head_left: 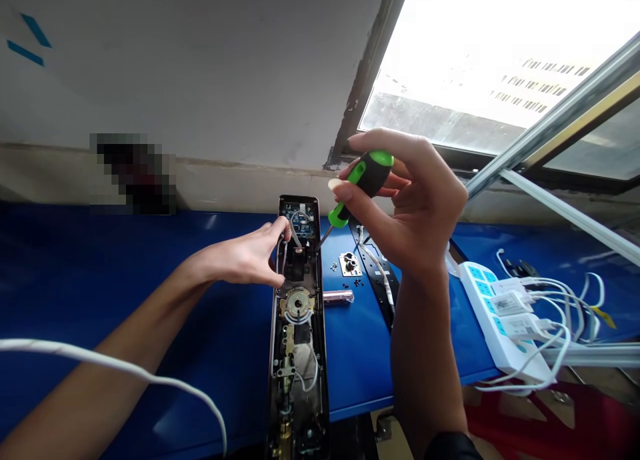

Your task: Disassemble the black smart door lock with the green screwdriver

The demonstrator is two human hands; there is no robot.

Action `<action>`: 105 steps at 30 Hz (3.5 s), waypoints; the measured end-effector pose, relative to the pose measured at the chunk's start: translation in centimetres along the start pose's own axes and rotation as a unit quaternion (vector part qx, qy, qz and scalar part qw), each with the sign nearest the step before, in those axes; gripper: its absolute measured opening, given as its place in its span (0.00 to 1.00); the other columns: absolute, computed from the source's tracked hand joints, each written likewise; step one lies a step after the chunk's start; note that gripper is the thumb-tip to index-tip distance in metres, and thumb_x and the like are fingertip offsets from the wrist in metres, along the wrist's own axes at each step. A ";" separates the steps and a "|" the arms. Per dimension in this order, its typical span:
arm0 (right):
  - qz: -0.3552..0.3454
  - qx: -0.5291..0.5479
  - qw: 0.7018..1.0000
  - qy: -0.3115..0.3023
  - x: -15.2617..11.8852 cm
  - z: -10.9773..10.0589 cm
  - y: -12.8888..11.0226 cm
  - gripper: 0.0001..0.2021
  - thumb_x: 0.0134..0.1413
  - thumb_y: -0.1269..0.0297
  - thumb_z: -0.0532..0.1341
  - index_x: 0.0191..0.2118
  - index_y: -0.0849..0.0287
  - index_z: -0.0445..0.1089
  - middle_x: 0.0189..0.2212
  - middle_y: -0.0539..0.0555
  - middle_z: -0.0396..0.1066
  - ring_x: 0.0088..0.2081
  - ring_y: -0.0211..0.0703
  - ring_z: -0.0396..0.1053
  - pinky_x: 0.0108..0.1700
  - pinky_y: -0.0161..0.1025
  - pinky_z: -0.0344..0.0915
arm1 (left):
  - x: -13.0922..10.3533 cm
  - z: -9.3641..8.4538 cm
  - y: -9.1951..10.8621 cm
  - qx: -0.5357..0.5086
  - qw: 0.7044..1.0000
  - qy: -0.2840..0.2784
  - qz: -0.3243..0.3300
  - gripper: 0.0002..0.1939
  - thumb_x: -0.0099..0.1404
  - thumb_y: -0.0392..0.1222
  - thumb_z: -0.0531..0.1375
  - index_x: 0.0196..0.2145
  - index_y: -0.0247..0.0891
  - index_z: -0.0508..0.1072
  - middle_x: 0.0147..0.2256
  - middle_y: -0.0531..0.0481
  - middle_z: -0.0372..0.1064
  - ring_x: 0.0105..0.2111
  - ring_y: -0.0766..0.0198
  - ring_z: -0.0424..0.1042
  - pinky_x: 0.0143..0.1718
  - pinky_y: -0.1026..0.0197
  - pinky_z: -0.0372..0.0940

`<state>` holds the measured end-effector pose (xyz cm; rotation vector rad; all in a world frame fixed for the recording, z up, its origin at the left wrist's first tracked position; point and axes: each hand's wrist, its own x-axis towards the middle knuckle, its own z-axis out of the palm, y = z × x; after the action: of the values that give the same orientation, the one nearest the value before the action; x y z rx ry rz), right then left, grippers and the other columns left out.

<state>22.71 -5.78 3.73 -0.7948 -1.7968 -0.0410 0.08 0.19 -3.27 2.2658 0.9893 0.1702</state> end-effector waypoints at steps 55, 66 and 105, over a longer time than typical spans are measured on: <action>0.160 -0.053 0.949 -0.267 -0.9 -2.7 5.6 0.07 0.57 0.65 0.68 0.41 0.56 0.73 0.33 0.48 0.75 0.33 0.36 0.70 0.36 0.37 0.68 | 2.4 3.8 3.0 0.113 0.957 0.129 0.232 0.17 0.74 0.48 0.58 0.52 0.37 0.78 0.53 0.41 0.76 0.67 0.48 0.62 0.66 0.43 0.66; 0.157 -0.070 0.944 -0.280 -1.0 -2.3 6.0 0.07 0.56 0.65 0.68 0.40 0.56 0.73 0.29 0.47 0.72 0.29 0.35 0.66 0.34 0.36 0.64 | 2.5 3.7 2.6 0.105 0.956 0.142 0.232 0.15 0.74 0.46 0.58 0.49 0.36 0.80 0.52 0.41 0.77 0.64 0.49 0.66 0.66 0.45 0.66; 0.185 -0.050 0.933 -0.305 -1.1 -1.9 6.2 0.08 0.55 0.64 0.69 0.39 0.57 0.73 0.29 0.47 0.75 0.27 0.35 0.71 0.33 0.36 0.67 | 2.2 3.1 2.6 0.095 0.952 0.152 0.248 0.14 0.74 0.45 0.60 0.47 0.34 0.81 0.51 0.41 0.77 0.61 0.50 0.70 0.66 0.47 0.66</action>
<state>27.78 -2.29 1.40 -1.3138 -2.1961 0.4077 4.35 -1.23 -4.40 2.6871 0.5751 0.6812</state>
